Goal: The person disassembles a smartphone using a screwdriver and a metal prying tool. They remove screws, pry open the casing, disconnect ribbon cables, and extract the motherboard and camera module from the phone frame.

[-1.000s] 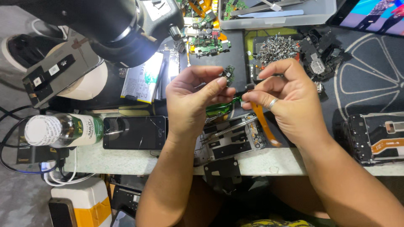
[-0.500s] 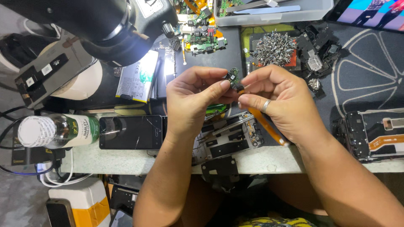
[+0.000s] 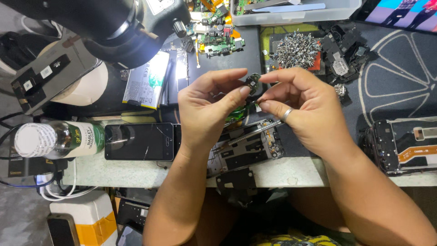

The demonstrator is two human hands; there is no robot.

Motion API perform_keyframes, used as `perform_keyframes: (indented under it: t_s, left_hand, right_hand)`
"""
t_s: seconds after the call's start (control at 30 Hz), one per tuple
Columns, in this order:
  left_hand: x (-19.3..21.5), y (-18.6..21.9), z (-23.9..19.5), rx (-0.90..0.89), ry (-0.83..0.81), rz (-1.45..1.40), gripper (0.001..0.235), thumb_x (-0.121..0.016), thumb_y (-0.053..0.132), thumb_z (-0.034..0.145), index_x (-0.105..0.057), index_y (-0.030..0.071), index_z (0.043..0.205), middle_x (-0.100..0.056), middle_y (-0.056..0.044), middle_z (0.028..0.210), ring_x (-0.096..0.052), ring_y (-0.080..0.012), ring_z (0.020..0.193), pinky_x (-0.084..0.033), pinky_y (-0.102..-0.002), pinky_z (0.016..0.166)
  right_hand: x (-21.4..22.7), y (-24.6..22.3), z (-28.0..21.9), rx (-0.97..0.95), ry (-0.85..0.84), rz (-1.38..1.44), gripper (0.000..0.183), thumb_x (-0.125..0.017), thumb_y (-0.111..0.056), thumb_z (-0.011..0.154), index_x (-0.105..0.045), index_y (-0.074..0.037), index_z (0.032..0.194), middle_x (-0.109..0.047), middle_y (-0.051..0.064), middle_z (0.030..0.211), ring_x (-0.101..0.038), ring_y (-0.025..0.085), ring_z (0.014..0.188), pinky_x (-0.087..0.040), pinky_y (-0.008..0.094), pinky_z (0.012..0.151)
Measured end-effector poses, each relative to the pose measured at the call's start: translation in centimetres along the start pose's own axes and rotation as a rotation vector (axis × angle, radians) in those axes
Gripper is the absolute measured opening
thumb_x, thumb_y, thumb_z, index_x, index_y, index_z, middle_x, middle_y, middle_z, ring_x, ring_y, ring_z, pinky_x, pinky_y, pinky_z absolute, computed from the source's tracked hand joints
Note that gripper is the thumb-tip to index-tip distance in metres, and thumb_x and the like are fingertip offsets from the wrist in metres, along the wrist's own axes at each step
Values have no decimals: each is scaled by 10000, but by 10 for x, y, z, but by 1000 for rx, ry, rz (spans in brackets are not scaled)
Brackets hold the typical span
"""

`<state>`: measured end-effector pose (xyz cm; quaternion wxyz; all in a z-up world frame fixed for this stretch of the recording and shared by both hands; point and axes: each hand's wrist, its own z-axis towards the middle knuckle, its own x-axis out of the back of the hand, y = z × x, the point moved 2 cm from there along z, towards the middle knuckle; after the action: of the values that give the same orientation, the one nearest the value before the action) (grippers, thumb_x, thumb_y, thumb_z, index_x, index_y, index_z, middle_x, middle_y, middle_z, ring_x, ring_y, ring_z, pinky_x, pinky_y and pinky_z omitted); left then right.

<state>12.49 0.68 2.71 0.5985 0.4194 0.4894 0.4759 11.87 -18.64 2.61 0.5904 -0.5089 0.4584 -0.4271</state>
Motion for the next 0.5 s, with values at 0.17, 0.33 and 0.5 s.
perform_keyframes:
  t_s: [0.17,0.33,0.5]
  left_hand:
    - [1,-5,1,43,-49,-48,173,-766,-50,915,-724,-49,1082,-767,-101,987,-726,-110,893,-596,-235,818]
    - [1,-8,1,78,-49,-71,120,-765,-73,895,-713,-53,1002,-762,-117,943,-734,-136,854,-606,-254,792]
    - [-2,-7,-1,81,-36,-132,114,-699,-95,891,-682,-26,980,-748,-105,944,-732,-138,856,-616,-263,794]
  right_hand:
    - [1,-2,-2,24,54,-45,208,-766,49,884,-677,-29,1055,-756,62,970,-723,92,909,-595,238,842]
    - [3,1,-2,45,88,-28,135,-765,65,904,-705,-20,991,-752,63,950,-715,95,892,-594,242,842]
    - [2,1,-3,98,70,3,165,-769,55,899,-667,-43,983,-730,17,948,-700,74,903,-584,230,853]
